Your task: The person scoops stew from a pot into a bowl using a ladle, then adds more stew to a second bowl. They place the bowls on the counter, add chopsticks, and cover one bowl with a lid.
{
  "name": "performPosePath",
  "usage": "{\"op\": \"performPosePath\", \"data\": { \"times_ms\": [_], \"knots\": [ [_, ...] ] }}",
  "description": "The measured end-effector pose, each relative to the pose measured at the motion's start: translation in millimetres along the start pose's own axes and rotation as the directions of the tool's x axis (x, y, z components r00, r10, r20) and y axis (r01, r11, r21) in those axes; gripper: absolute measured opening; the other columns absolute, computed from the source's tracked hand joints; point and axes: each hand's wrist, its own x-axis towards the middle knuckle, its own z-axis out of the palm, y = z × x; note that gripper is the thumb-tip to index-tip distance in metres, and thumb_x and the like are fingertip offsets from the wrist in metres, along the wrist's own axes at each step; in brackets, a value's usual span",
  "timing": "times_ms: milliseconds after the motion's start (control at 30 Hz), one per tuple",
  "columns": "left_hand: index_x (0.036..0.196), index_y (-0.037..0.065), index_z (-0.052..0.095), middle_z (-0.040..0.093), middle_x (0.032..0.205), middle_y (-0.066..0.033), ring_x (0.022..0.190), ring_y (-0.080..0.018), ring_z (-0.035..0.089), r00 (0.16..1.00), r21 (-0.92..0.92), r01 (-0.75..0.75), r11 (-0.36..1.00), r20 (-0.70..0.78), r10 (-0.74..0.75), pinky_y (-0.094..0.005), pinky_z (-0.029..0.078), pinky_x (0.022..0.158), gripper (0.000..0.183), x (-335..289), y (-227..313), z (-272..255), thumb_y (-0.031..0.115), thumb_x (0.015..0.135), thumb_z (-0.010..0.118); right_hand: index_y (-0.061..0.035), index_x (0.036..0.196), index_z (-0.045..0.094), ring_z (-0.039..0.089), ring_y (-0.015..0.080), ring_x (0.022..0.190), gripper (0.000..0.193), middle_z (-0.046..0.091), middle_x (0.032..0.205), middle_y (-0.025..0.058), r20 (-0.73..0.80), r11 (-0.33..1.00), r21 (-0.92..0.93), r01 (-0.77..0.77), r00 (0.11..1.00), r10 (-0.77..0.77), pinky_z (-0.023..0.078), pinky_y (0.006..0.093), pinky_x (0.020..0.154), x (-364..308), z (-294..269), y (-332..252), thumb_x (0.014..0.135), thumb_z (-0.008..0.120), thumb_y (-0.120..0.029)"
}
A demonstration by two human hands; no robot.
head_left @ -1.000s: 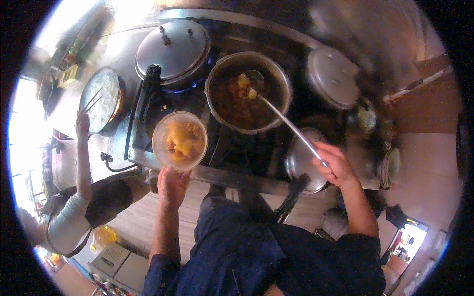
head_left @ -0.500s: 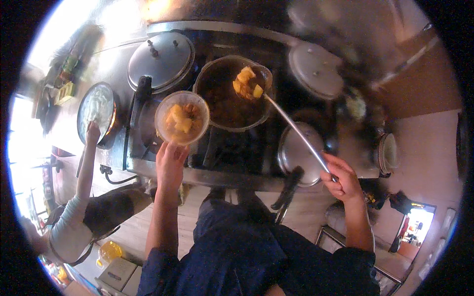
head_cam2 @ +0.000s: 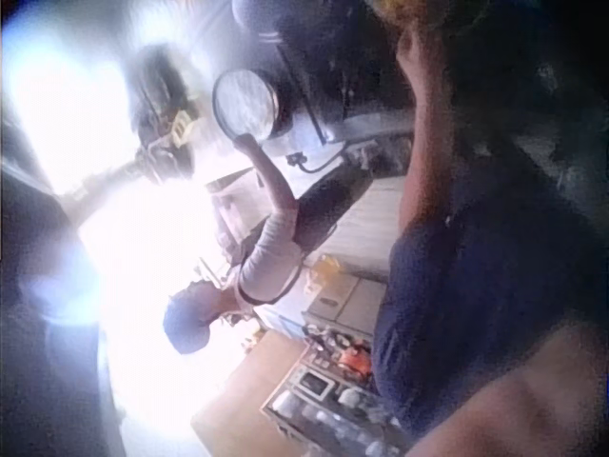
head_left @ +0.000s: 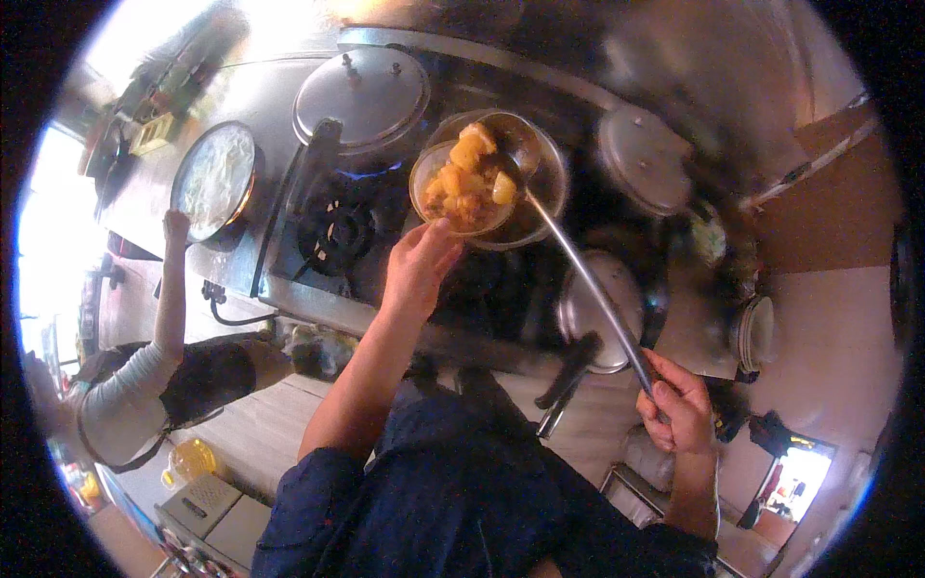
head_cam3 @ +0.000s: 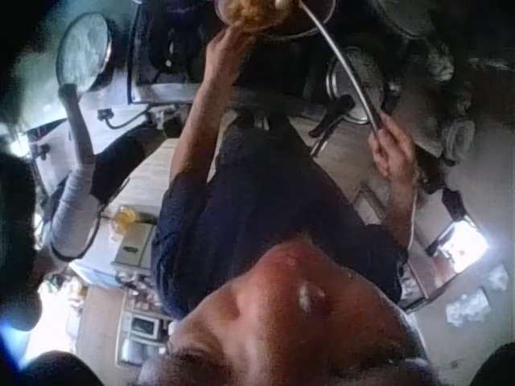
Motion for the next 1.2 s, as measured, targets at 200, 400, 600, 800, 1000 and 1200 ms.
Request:
{"op": "performPosePath", "data": {
  "times_ms": [200,400,600,800,1000,1200],
  "knots": [
    [0.134,-0.005,0.053,0.064,0.123,-0.0107,0.113,-0.0175,0.060,0.998,0.018,-0.032,0.999,0.059,0.031,-0.0324,0.048,0.100,0.058,-12,5,-7,0.036,0.096,0.070,-0.0029,0.152,0.041,0.038,0.0041,0.040,0.055,0.056,0.074,0.0045,-0.006,0.994,-0.107,0.036,0.999,-0.037,0.031,0.0217,0.034,-2,4,7,0.102,0.054,-0.022],
    [0.134,-0.006,0.052,0.061,0.127,-0.0113,0.114,-0.0175,0.059,0.996,-0.008,-0.047,0.999,0.080,0.048,-0.0328,0.047,0.102,0.058,-16,5,-11,0.035,0.096,0.069,-0.0027,0.153,0.039,0.039,0.0049,0.042,0.055,0.055,0.075,0.0045,-0.022,0.985,-0.156,0.077,0.996,-0.082,0.033,0.0231,0.036,-10,4,10,0.102,0.052,-0.020],
    [0.131,-0.004,0.055,0.062,0.125,-0.0106,0.114,-0.0169,0.059,0.993,-0.032,-0.061,0.998,0.095,0.063,-0.0317,0.047,0.102,0.053,-21,8,-12,0.033,0.096,0.069,-0.0027,0.151,0.042,0.041,0.0046,0.043,0.053,0.057,0.075,0.0045,-0.034,0.974,-0.190,0.124,0.991,-0.133,0.033,0.0225,0.037,-15,1,12,0.101,0.054,-0.017],
    [0.129,-0.002,0.056,0.063,0.125,-0.0101,0.115,-0.0159,0.059,0.993,-0.067,-0.069,0.995,0.092,0.075,-0.0301,0.047,0.102,0.049,-17,14,-10,0.032,0.096,0.069,-0.0020,0.149,0.045,0.041,0.0035,0.046,0.053,0.058,0.075,0.0029,-0.046,0.943,-0.290,0.163,0.982,-0.184,0.033,0.0209,0.040,-14,4,17,0.100,0.057,-0.017],
    [0.129,-0.002,0.056,0.063,0.124,-0.0098,0.113,-0.0158,0.060,0.994,-0.082,-0.046,0.996,0.094,0.054,-0.0295,0.048,0.100,0.046,-11,11,-14,0.029,0.097,0.067,0.0021,0.146,0.049,0.044,0.0040,0.050,0.050,0.059,0.077,0.0033,-0.028,0.789,-0.541,0.292,0.931,-0.364,0.036,0.0201,0.045,-8,2,22,0.099,0.057,-0.013],
    [0.129,-0.003,0.056,0.063,0.125,-0.0110,0.112,-0.0179,0.063,0.997,-0.101,0.012,0.995,0.081,-0.004,-0.0310,0.051,0.099,0.043,-4,10,-15,0.027,0.099,0.065,0.0042,0.138,0.057,0.053,0.0087,0.064,0.046,0.064,0.085,0.0048,0.215,0.229,-0.839,0.494,0.687,-0.694,0.044,0.0246,0.060,10,0,19,0.095,0.062,-0.012]
  ]
}}
